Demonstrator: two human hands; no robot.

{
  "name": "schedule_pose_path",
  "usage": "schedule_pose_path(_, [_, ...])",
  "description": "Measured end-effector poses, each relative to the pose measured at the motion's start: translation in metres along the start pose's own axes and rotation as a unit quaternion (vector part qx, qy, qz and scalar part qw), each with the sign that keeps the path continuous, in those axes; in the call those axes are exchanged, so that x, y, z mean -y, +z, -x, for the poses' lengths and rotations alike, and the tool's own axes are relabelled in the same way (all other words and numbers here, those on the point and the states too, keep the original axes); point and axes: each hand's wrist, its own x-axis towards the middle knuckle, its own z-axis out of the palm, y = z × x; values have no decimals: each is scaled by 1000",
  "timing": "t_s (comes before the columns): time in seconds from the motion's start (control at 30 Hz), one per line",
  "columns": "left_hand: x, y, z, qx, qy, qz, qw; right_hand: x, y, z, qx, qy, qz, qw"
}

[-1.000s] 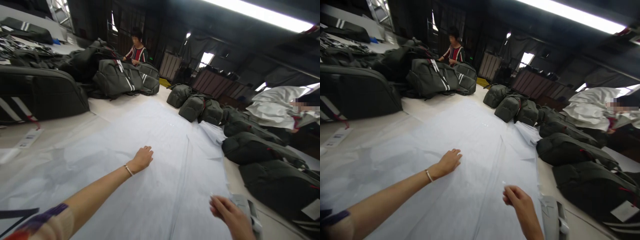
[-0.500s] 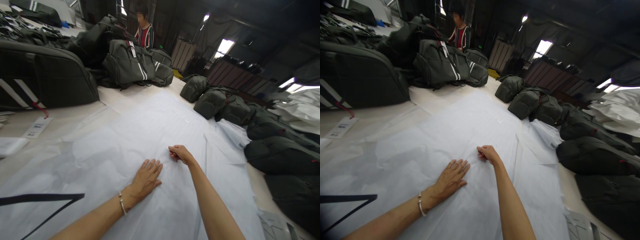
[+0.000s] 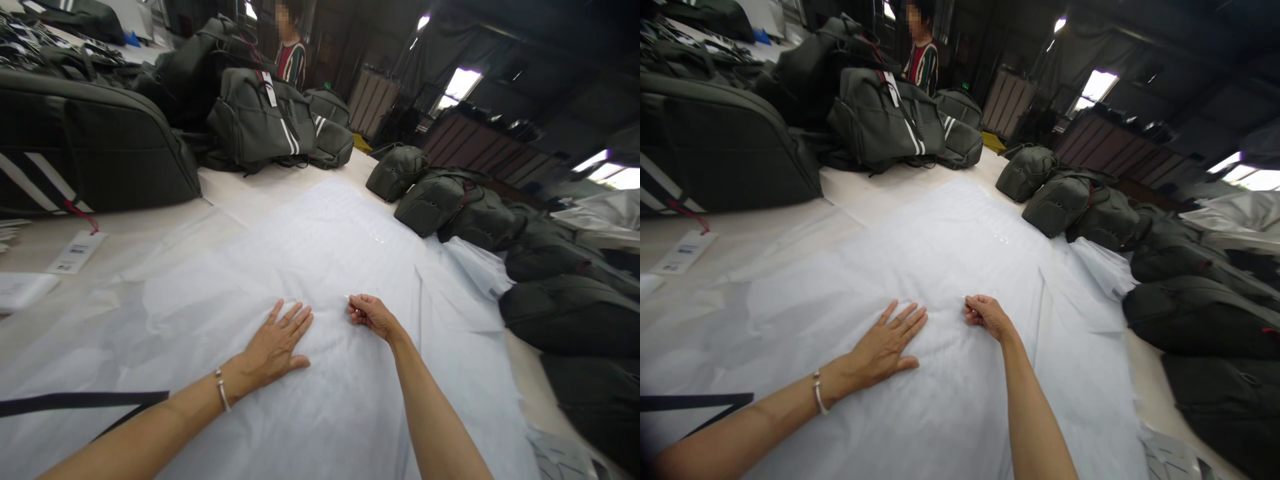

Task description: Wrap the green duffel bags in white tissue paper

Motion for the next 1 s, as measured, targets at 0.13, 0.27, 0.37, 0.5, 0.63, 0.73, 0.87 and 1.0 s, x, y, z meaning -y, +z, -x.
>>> schedule_pose_path(0.13, [8, -4, 2, 22, -9, 4, 1000, -1, 3, 0, 0, -12, 1, 1000])
schedule_pose_path(0.27, [4, -10, 2, 46, -17, 16, 999, 0, 7, 0, 2, -9, 25, 1000])
schedule_pose_path(0.37, [-3, -12, 4, 64, -16, 25, 998, 2, 9, 1, 3, -7, 41, 999])
schedule_pose_path(0.5, [-8, -8, 9, 62, 4, 40, 997, 6, 8, 1, 1, 2, 56, 998])
schedule_pose_path(0.63, [-7, -7, 10, 72, 0, 51, 996, 9, 10, -2, 1, 13, 76, 997])
schedule_pose_path(0.73, [-7, -8, 10, 77, 3, 61, 995, 11, 14, -3, -3, 22, 94, 995])
schedule_pose_path(0.87, [-11, -7, 11, 70, 15, 66, 995, 14, 16, -2, -10, 33, 121, 992])
schedule_pose_path(1.0, [-14, -4, 13, 61, 31, 62, 996, 19, 17, -5, -22, 60, 162, 985])
